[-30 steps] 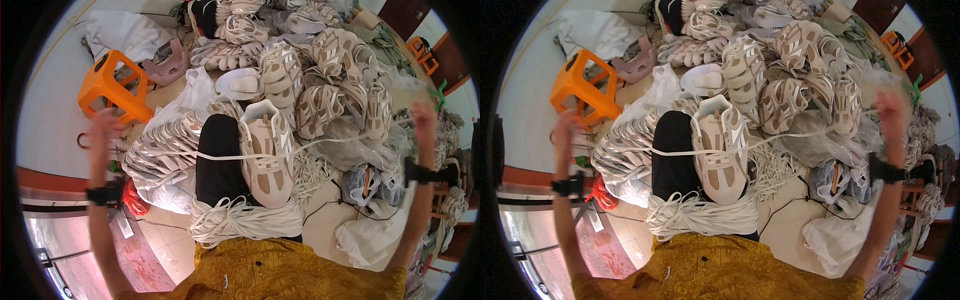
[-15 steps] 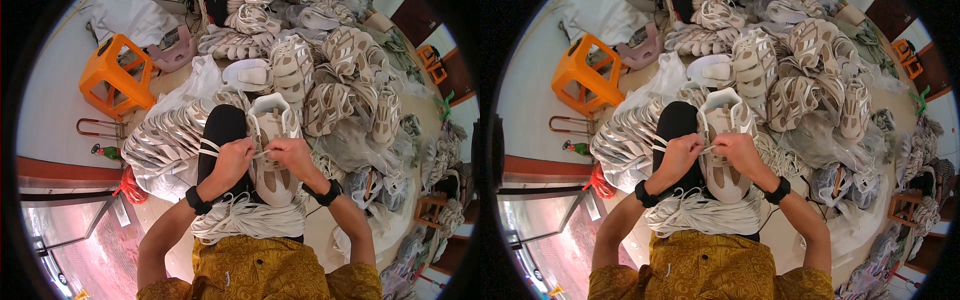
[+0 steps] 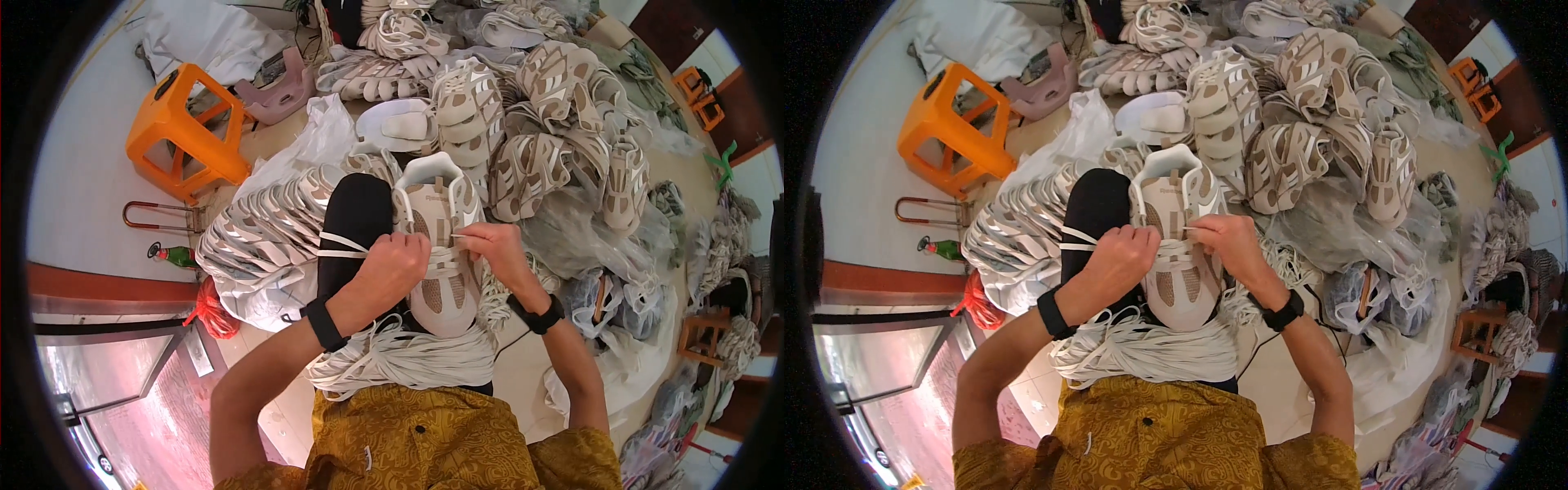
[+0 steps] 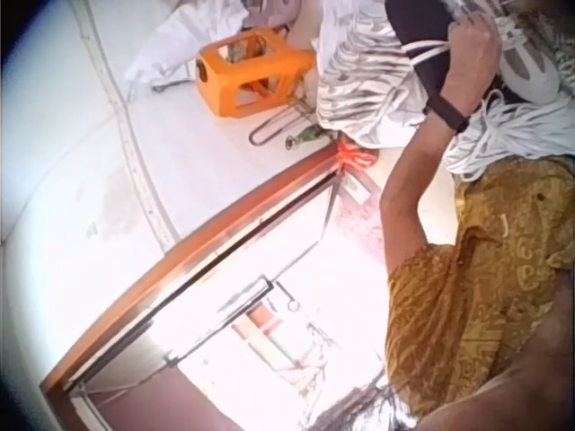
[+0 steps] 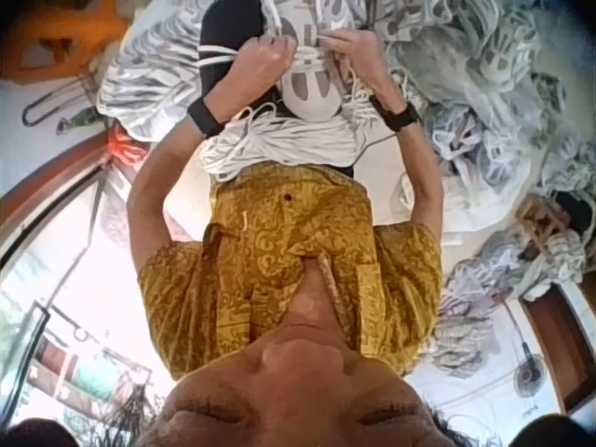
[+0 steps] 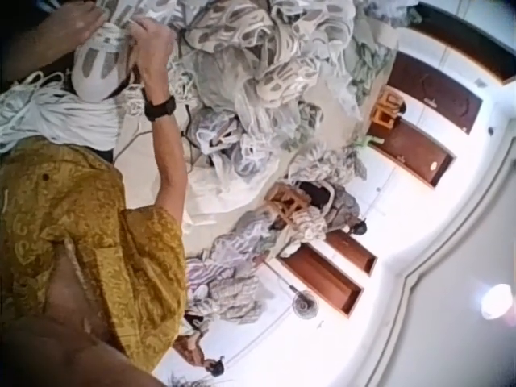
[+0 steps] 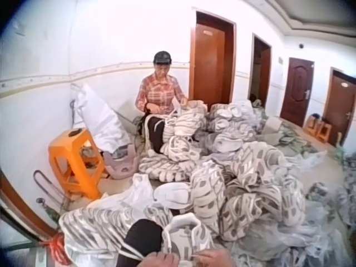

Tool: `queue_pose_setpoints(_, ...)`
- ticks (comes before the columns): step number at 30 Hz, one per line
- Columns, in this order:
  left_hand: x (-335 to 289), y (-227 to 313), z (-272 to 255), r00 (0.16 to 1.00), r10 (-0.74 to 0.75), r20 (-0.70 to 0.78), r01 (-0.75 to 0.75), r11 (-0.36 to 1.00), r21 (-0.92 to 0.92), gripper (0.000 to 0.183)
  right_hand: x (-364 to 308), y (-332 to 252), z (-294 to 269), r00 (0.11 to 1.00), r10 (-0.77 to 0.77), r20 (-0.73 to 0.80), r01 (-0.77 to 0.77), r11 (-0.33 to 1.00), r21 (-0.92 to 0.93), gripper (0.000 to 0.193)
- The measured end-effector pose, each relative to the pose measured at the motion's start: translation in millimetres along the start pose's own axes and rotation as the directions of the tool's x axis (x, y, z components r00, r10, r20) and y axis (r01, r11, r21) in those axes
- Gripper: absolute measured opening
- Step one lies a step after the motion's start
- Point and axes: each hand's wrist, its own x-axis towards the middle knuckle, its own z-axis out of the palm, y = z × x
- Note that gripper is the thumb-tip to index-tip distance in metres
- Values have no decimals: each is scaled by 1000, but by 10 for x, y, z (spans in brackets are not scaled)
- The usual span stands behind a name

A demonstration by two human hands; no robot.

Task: Threading laces into shoe eyelets for multiple shoes in a factory setting.

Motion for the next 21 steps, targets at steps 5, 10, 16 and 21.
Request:
queue_pose_setpoints(5, 190, -120, -125, 918, -114, 379, 220, 943, -249, 14, -49, 99, -142, 934, -349, 79, 340, 799, -496, 11)
queue_pose_setpoints(10, 374, -285, -94, 863, -86, 497, 346, 818, -459, 15, -21, 139, -123, 801, -555, 223, 532, 492, -689, 13)
queue_pose_setpoints(16, 373, -50, -73, 985, 40, 170, -5, 980, -201, 8, 30, 9, -105, 863, -426, 272, 460, 438, -773, 9)
queue_pose_setpoints(21, 497, -2, -5, 956, -188, 225, 259, 901, -347, 8, 111, -90, -93, 856, -352, 378, 495, 348, -796, 6)
